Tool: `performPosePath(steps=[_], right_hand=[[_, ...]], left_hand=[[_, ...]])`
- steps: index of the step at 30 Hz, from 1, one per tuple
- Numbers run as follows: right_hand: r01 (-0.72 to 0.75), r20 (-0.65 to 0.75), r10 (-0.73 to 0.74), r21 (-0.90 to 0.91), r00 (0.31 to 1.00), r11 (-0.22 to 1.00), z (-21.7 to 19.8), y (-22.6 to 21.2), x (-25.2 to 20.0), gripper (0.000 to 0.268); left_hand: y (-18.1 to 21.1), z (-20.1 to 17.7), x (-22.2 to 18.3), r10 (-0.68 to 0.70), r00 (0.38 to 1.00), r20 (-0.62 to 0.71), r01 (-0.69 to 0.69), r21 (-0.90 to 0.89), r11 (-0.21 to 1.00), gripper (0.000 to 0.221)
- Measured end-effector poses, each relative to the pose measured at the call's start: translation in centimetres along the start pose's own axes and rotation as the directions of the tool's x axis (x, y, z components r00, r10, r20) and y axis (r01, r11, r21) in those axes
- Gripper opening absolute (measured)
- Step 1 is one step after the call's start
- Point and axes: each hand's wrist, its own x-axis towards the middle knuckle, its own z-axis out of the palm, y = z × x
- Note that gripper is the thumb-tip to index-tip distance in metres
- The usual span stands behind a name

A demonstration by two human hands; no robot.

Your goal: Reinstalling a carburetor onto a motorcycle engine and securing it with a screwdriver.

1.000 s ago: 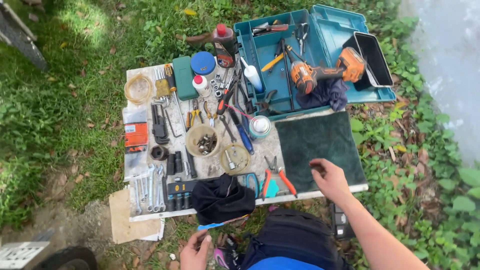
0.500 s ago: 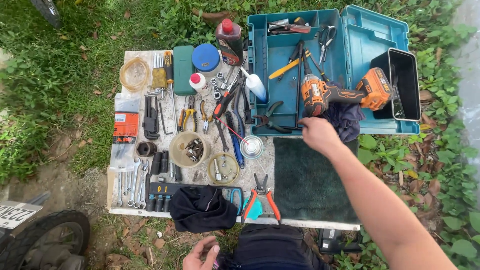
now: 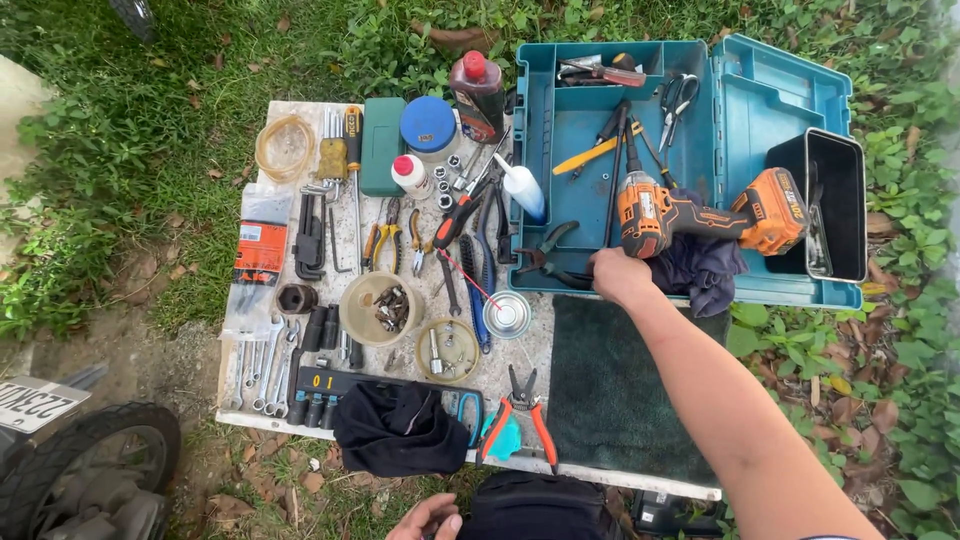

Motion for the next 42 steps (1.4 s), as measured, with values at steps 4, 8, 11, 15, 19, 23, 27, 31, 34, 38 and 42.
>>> performPosePath(steps=[4,8,11,15,19,23,27,31,34,38,42], right_hand=[[-0.018,-0.015,0.018,-0.041,1.000,0.999,0.9,0.3,2.8,0.042],[0.023,-0.040,-0.028,-0.138,0.999,0.990,1.3,0.3,3.2,0.042],[0.012,-0.045,-0.019,-0.151,0.999,0.988,0.5,-0.1,2.0,0.038],[0.099,-0.116,-0.117,-0.146,0.986,0.984,0.2,0.4,0.9,0.020],[0.140,-0.200,-0.117,0.102,0.973,0.985,-0.1,0.0,-1.3,0.035],[0.355,-0.529,-0.255,0.094,0.810,0.930,5.6,0.9,-6.8,0.045],[0.519,-0.708,-0.200,0.267,0.677,0.812,13.8,0.7,-13.8,0.019],[0.462,-0.312,-0.361,0.370,0.879,0.806,20.4,-1.3,-18.5,0.017],[0.614,-0.295,-0.540,0.334,0.789,0.715,23.8,-2.4,-18.1,0.014],[0.638,-0.198,-0.607,0.264,0.770,0.723,22.6,-5.4,-19.2,0.016],[0.704,-0.320,-0.632,0.210,0.705,0.679,23.3,-7.7,-18.2,0.014]], left_hand=[[-1.1,1.4,0.2,0.061,0.964,-0.260,-0.062,0.004,0.998,0.048],[-0.8,1.9,-0.1,0.046,0.981,-0.188,-0.038,0.043,0.998,0.051],[0.2,2.0,-0.7,0.041,0.980,-0.197,-0.040,0.009,0.999,0.048],[0.6,2.0,-1.3,0.059,0.975,-0.216,-0.062,-0.009,0.998,0.044],[0.2,1.2,-3.0,0.039,0.986,-0.160,-0.045,-0.036,0.998,0.046],[-3.7,0.9,-4.8,0.035,0.935,-0.353,-0.097,-0.158,0.983,0.038],[-6.2,0.3,-7.3,0.026,0.885,-0.466,-0.152,-0.236,0.960,0.034],[-9.4,0.5,-8.2,0.007,0.855,-0.519,-0.161,-0.253,0.954,0.032],[-10.2,0.5,-9.2,-0.022,0.850,-0.526,-0.167,-0.308,0.937,0.034],[-11.1,-0.1,-10.7,0.006,0.848,-0.530,-0.183,-0.283,0.941,0.035],[-12.0,-1.5,-12.8,-0.036,0.824,-0.565,-0.139,-0.263,0.955,0.034]])
